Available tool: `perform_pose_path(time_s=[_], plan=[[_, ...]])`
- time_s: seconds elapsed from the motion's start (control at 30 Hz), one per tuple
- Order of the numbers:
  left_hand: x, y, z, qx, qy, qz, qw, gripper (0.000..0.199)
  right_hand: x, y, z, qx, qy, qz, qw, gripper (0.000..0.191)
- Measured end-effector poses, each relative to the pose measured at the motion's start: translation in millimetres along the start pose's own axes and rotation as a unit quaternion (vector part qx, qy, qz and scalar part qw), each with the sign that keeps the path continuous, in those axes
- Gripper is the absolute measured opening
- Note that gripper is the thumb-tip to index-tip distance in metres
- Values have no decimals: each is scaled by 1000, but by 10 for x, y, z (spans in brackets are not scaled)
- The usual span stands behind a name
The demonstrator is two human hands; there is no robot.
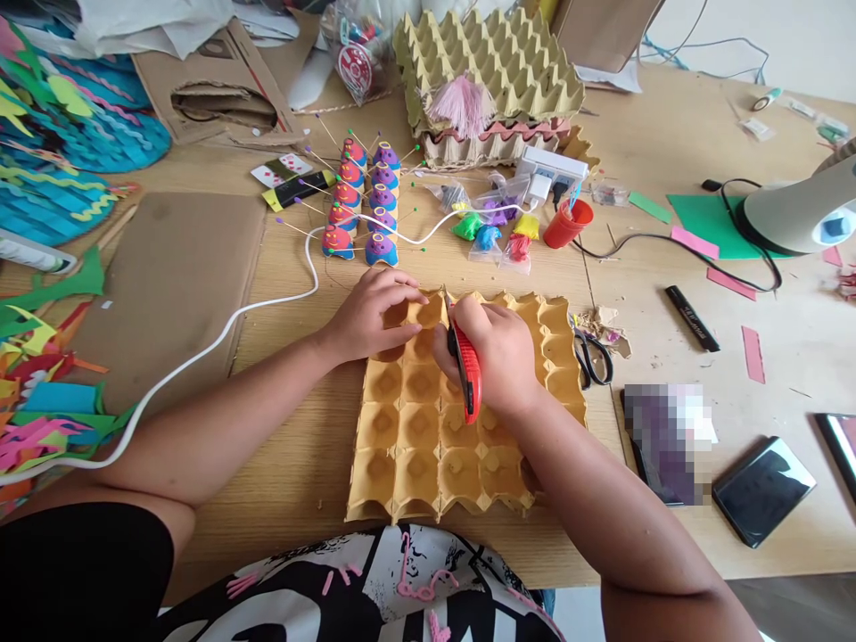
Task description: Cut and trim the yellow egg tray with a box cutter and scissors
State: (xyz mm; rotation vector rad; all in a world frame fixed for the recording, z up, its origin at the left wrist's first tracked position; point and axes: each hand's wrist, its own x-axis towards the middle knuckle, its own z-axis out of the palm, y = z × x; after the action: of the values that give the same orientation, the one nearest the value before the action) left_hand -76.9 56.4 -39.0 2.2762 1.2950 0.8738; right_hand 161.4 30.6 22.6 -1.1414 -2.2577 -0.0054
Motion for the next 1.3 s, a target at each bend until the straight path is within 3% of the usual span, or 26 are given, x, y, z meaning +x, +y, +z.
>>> perform_pose_path(time_s=[0.67, 0.9, 1.3], plan=[[-5, -23, 16, 5, 7, 6, 1000, 40, 9, -22, 33, -34, -7, 1, 999, 17], [0, -40, 25, 5, 5, 8, 1000, 43, 26, -82, 29, -78, -60, -44, 994, 20], [13, -34, 30, 19, 0, 6, 1000, 42, -63, -105, 70, -126, -28, -131, 983, 18]])
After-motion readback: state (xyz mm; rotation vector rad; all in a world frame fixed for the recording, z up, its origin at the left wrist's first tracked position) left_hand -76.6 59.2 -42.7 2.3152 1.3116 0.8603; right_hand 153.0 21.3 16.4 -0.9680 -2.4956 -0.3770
